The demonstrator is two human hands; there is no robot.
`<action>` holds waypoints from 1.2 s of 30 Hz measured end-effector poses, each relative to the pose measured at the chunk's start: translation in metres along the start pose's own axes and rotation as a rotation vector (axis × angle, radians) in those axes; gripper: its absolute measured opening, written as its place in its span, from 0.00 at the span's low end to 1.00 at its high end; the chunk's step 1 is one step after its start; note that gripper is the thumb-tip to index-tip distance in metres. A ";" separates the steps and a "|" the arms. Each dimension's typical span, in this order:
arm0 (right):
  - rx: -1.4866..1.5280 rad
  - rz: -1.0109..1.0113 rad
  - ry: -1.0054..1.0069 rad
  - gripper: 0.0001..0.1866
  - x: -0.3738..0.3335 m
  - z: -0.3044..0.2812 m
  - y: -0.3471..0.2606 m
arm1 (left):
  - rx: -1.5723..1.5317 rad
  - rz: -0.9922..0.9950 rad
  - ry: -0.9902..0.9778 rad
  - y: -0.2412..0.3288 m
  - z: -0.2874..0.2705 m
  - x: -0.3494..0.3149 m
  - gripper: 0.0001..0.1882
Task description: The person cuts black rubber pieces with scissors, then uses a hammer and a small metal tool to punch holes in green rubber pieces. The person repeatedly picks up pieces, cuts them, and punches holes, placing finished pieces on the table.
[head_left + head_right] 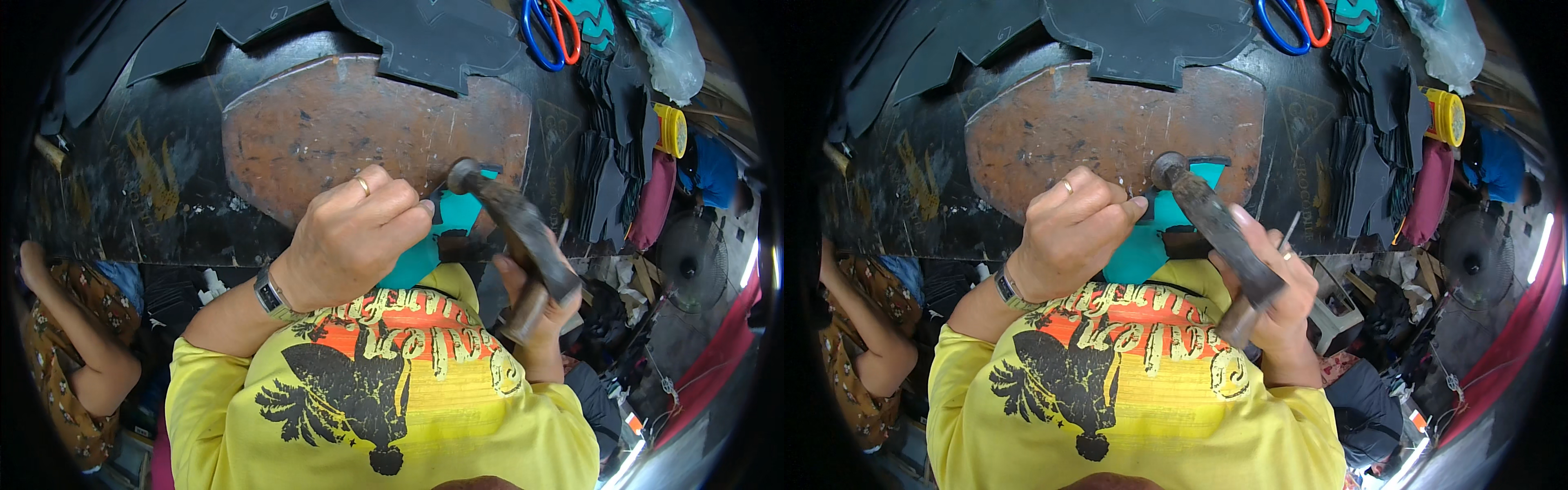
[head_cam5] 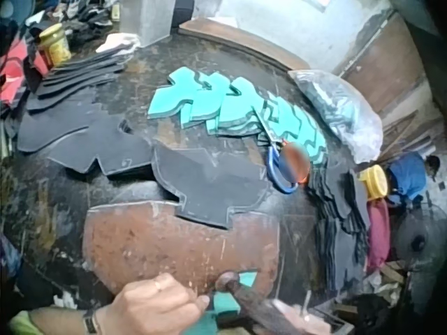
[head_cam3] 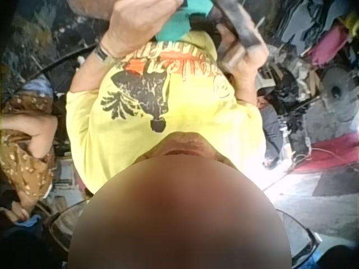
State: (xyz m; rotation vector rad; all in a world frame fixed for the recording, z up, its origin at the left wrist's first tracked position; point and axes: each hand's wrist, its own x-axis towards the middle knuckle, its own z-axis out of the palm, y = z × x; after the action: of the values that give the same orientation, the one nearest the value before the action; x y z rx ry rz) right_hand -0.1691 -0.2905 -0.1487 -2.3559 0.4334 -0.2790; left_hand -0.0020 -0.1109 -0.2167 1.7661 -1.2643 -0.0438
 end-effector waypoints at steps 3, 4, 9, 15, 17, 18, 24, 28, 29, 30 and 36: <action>0.036 0.184 -0.019 0.18 -0.004 -0.011 -0.020 | 0.005 -0.003 0.002 0.000 0.001 0.000 0.05; 0.005 0.183 -0.004 0.21 -0.003 -0.009 -0.020 | 0.006 -0.007 0.002 0.000 0.000 0.000 0.05; -0.082 -0.030 -0.109 0.33 -0.001 0.007 0.001 | -0.031 0.004 0.010 -0.001 0.000 -0.001 0.05; -0.349 0.055 0.016 0.25 -0.015 -0.008 -0.005 | -0.015 0.012 0.029 0.000 0.001 -0.002 0.05; -0.247 0.067 -0.171 0.26 -0.012 -0.007 -0.004 | -0.012 0.013 0.018 0.000 0.001 -0.002 0.05; -0.131 0.147 -0.224 0.25 -0.010 -0.006 -0.004 | -0.007 0.014 0.013 -0.001 0.000 -0.002 0.05; 0.104 0.079 -0.010 0.24 -0.001 0.001 -0.012 | -0.018 0.027 0.032 -0.001 0.000 -0.002 0.05; 0.011 0.015 -0.175 0.27 -0.001 -0.002 0.000 | -0.035 -0.020 0.026 0.002 -0.002 -0.001 0.10; 0.048 -0.021 -0.118 0.28 -0.002 -0.002 0.006 | -0.036 -0.030 0.034 0.002 -0.002 0.000 0.10; 0.056 0.009 -0.074 0.29 -0.004 -0.004 0.012 | -0.046 -0.041 0.038 0.003 -0.003 0.000 0.10; -0.164 0.008 0.393 0.23 0.005 -0.005 0.057 | -0.060 -0.019 0.077 0.002 0.000 0.002 0.12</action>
State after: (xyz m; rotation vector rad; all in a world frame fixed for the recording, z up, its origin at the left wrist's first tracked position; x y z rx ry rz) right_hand -0.1787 -0.3348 -0.1834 -2.4577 0.6729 -0.7334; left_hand -0.0025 -0.1121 -0.2147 1.7130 -1.1790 -0.0240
